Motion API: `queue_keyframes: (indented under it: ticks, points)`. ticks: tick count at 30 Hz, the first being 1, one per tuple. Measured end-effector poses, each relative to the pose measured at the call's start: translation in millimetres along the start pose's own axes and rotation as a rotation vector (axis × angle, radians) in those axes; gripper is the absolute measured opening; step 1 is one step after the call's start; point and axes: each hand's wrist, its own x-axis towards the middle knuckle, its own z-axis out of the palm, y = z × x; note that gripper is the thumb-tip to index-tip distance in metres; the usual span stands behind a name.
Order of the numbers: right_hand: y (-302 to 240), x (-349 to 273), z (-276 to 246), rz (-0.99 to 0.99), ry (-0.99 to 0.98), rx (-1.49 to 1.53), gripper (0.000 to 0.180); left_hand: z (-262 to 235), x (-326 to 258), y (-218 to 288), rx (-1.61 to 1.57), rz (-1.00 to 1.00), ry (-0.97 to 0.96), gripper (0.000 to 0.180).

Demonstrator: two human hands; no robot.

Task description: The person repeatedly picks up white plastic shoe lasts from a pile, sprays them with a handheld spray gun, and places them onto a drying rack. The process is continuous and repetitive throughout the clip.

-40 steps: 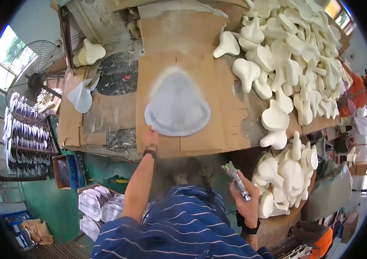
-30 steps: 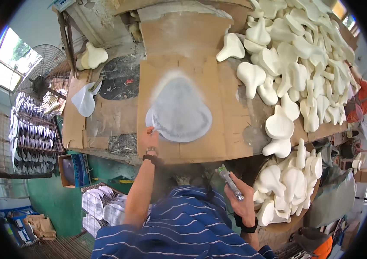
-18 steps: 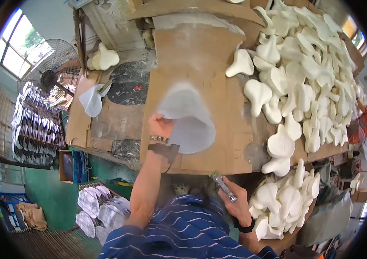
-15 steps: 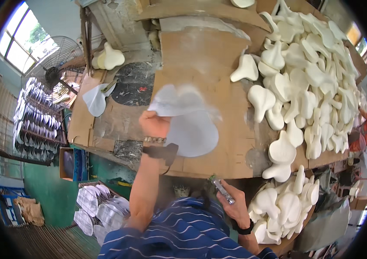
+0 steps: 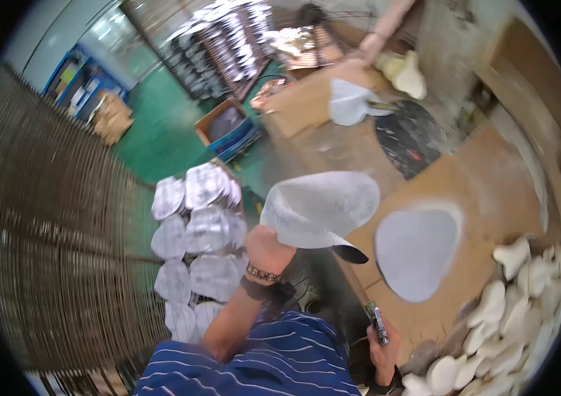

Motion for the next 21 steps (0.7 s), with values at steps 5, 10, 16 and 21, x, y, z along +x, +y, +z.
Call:
queue_keyframes:
  ticks: [5,10,16,21]
  points:
    - [-24,26,41,-0.063,-0.126,-0.021,0.041,-61,-26,59,-0.433,-0.096,0.106,0.062]
    - [-57,45,97,-0.069,-0.155,-0.197,0.036,-194,-20,83,-0.324,-0.057,0.379,0.042]
    - [-147,57,181,-0.041,-0.301,-0.266,0.028,-327,-1,108,-0.32,0.09,0.661,0.007]
    - [-192,78,247,0.006,-0.448,-0.42,0.022,-398,-11,121,0.076,0.301,0.752,0.008]
